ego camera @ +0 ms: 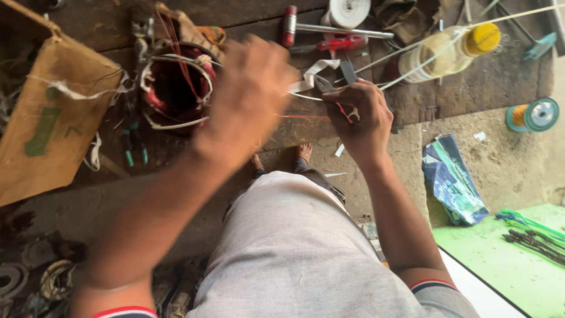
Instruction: The person works on an electric motor stator on a workbench, pulling and arranging copper winding wires, cutting and stripping wire ends with pliers, and fitting insulating material into the stator slots while turning the motor housing.
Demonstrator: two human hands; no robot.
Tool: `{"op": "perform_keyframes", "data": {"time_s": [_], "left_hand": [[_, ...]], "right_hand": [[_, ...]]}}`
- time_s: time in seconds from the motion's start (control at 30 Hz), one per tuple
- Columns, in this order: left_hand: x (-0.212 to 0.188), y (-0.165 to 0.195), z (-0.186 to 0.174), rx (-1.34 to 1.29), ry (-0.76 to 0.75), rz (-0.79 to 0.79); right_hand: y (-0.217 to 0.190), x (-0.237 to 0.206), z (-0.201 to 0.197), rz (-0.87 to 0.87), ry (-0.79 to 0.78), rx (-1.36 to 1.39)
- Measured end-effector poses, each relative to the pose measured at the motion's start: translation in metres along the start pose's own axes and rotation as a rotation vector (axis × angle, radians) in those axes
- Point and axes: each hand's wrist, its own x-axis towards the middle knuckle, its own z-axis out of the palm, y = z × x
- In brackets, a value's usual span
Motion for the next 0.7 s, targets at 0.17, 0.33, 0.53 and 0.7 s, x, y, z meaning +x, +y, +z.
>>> {"op": "perform_keyframes", "data": {"time_s": [0.17,0.33,0.53,0.7], "left_hand": [[0.021,0.063,0.025,-0.501,0.273,-0.183],[0.038,0.071,0.022,-0.719,0.225,-0.256],[0.075,0.049,-0.007,-1.248,0.487,-0.365],[0.099,0.042,-0.016,-1.48,0.634,-0.343]], "right_hand": [[0.002,0.005,-0.008,-0.007,0.054,-0.049],[0.024,-0.004,-0.026,-0.095,0.091,-0.091],[0.071,-0.038,-0.03,0.14,-0.118,-0.193],[0.095,-0.051,-0.017,0.188,-0.291,-0.468]]}}
